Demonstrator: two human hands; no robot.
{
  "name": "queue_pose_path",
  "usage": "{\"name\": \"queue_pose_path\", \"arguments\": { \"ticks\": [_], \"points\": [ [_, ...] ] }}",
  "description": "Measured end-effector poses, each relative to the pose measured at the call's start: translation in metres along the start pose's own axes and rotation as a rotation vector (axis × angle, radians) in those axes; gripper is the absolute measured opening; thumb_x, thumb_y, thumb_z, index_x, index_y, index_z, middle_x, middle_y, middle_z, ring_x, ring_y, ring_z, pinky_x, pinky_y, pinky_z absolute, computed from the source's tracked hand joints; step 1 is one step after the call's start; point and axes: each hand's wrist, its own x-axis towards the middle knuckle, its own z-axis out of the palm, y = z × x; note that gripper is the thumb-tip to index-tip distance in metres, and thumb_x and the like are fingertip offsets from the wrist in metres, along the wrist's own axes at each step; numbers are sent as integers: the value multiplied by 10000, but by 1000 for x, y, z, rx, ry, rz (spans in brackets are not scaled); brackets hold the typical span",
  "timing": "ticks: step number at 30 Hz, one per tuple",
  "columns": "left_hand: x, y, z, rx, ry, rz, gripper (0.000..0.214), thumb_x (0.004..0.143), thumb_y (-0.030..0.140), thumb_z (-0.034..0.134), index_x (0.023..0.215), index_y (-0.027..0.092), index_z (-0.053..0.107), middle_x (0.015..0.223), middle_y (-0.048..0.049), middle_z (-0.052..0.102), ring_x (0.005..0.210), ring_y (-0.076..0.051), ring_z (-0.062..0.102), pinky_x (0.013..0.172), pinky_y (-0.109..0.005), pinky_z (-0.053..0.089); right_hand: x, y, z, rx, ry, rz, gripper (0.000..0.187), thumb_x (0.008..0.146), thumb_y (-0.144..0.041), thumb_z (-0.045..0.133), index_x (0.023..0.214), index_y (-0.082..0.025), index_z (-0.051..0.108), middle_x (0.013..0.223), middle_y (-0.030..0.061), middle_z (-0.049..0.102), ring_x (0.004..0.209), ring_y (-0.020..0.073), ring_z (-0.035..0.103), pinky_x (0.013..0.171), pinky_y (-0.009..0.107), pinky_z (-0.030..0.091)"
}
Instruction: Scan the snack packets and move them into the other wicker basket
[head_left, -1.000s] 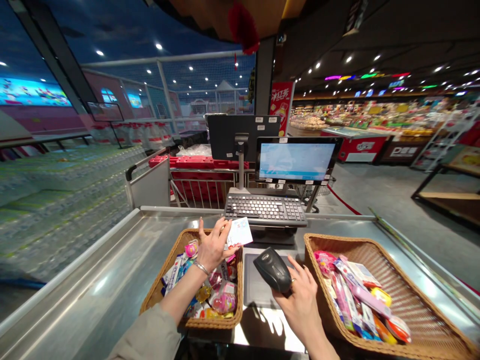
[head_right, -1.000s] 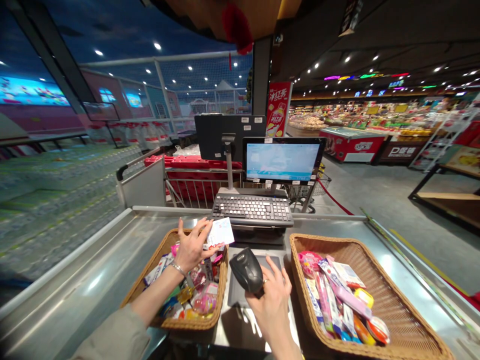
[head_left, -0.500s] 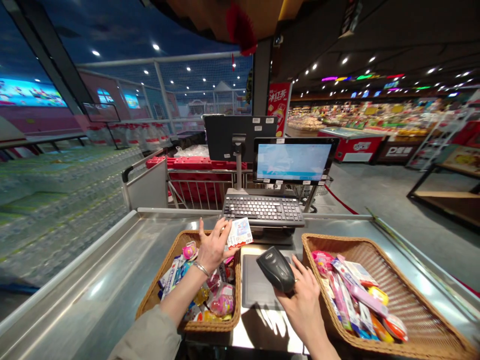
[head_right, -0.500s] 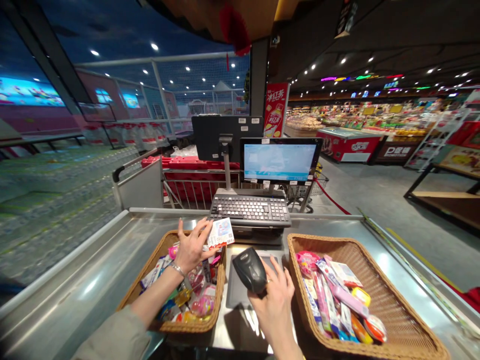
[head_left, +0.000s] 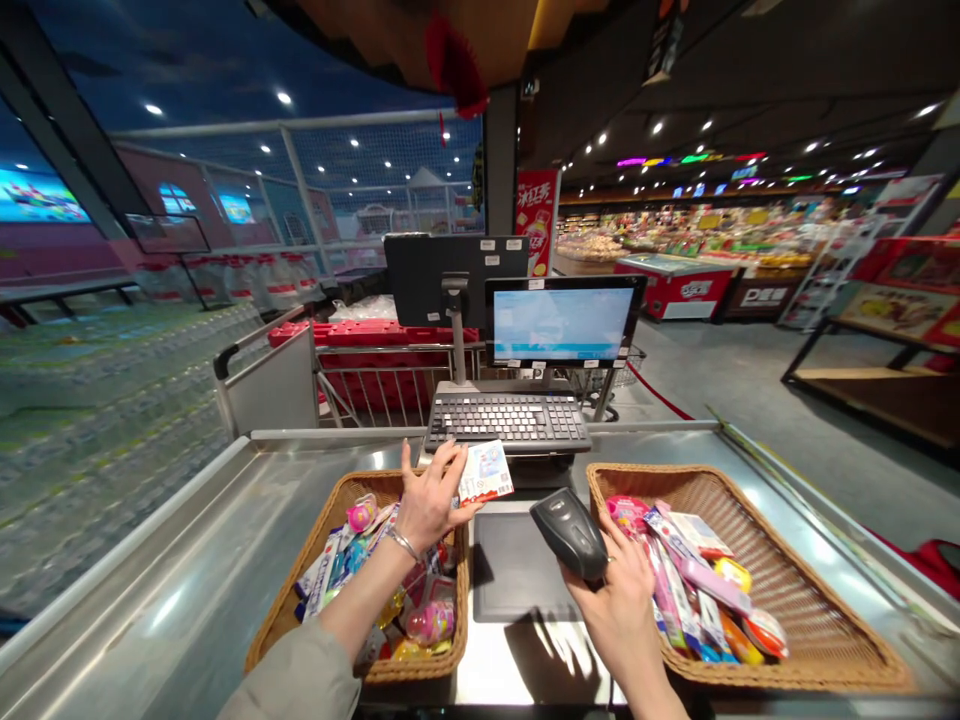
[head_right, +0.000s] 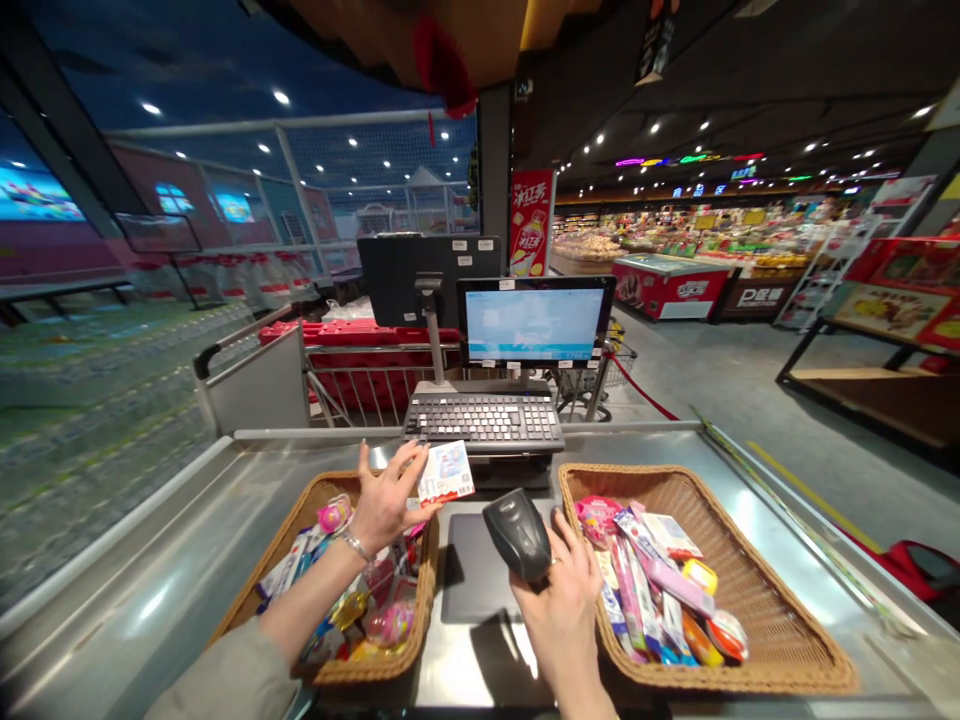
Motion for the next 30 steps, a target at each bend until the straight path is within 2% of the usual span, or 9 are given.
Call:
{"name": "queue_pose_path", "arguments": {
  "ticks": [4,9,19,25,30],
  "points": [
    [9,8,5,-34,15,30,697,864,478,569,1455,161,381,1259,-158,638,1206,-300,587,1158,-618,-123,-2,10,-4,-24,19,40,371,795,-388,611,1107,-190,648,1245,146,628,1253,332,496,1078,586,291],
    [19,18,11,-71,36,64,699,855,450,587,1454,157,380,1260,-155,641,1200,-297,593,1162,-623,-103,-1,17,-11,-27,87,54,379,799,-415,607,1091,-179,655,1189,145,651,1217,323,515,1049,550,345],
    [36,41,23,-139,29,110,688,845,431,586,1450,164,396,1270,-148,636,1216,-313,581,1164,-626,-94,-6,29,-28,-74,154,135,410,813,-510,592,1035,-176,677,1216,159,637,1211,319,520,1063,554,326],
    [44,54,34,-185,50,141,701,846,437,577,1460,161,379,1265,-150,637,1205,-303,591,1163,-617,-108,-9,38,-38,-88,175,168,448,816,-502,599,1117,-177,665,1263,161,614,1210,312,519,1054,536,341],
    [52,66,40,-233,43,166,684,846,422,571,1453,164,388,1276,-143,635,1220,-299,581,1164,-613,-116,-11,41,-49,-143,230,161,501,830,-532,579,1166,-166,639,1222,167,631,1209,311,518,1060,535,324]
  ]
}}
